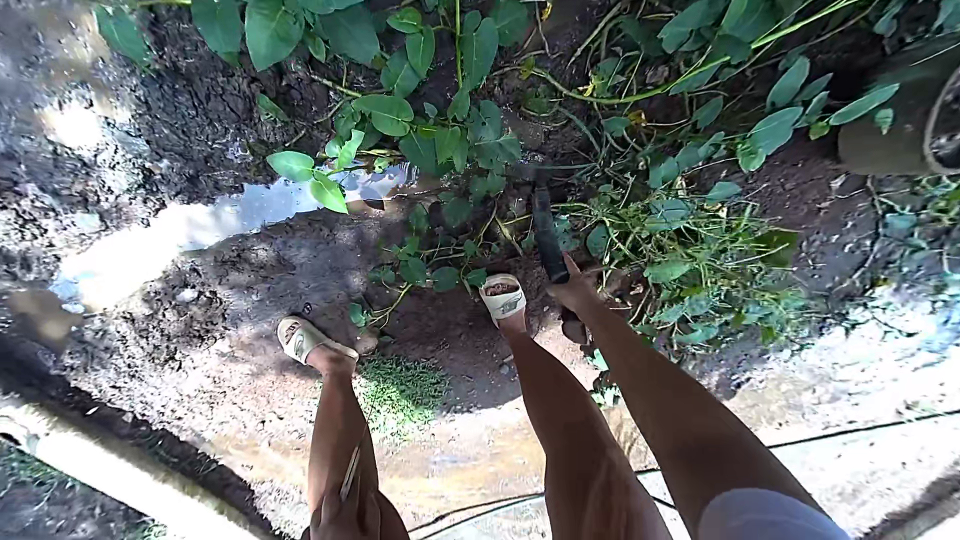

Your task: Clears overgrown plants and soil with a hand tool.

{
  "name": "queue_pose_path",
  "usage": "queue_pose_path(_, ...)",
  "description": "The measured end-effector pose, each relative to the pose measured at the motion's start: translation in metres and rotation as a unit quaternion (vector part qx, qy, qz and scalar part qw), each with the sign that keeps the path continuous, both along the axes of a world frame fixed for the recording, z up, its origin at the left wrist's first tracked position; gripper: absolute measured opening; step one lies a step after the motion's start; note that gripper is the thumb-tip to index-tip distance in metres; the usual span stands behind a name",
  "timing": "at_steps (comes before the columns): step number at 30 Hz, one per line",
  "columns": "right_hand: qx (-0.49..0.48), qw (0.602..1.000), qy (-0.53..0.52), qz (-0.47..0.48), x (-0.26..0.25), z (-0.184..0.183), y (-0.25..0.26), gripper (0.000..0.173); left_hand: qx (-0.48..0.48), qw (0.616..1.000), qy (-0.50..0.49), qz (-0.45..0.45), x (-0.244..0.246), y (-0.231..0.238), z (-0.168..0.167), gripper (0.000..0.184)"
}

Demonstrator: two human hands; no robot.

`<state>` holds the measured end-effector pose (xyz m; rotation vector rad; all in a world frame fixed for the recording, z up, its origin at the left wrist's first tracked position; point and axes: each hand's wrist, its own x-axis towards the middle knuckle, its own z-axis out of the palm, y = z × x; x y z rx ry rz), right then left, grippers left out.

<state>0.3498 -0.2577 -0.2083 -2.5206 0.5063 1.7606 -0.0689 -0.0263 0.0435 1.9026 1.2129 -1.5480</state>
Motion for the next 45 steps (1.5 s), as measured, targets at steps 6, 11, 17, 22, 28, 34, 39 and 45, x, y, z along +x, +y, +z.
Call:
queue_pose_path(6,0.043,0.998,-0.010,-0.036,0.020,0.026,-0.003,0.094,-0.004,1.000,0.015,0.006,0.006,-0.001,-0.003,0.044)
queue_pose_path(11,0.041,0.995,-0.094,0.002,0.048,0.084,0.034,0.094,-0.009,1.000,0.018,0.019,0.007,0.005,-0.003,0.044)
queue_pose_path(17,0.180,0.964,-0.193,-0.018,0.105,0.142,0.109,0.070,-0.010,1.000,0.004,0.020,0.006,0.012,-0.002,0.045)
queue_pose_path(22,0.016,0.963,-0.224,0.150,0.124,0.155,0.155,0.074,-0.018,0.999,0.016,0.032,0.007,0.015,0.000,0.045)
queue_pose_path(28,0.182,0.945,-0.192,-0.194,0.099,0.186,0.121,0.057,-0.026,0.999,0.024,0.036,0.003,0.021,-0.003,0.047)
queue_pose_path(34,0.156,0.890,-0.084,-0.420,0.079,0.217,0.073,0.017,-0.021,0.999,0.016,0.041,0.007,0.029,-0.001,0.047)
queue_pose_path(39,0.151,0.838,-0.027,-0.524,0.074,0.174,0.070,0.020,-0.070,0.995,0.055,0.035,0.025,0.040,0.002,0.050)
queue_pose_path(45,0.247,0.746,0.007,-0.618,0.082,0.170,0.054,0.032,-0.015,0.999,0.021,0.023,0.012,0.026,-0.001,0.047)
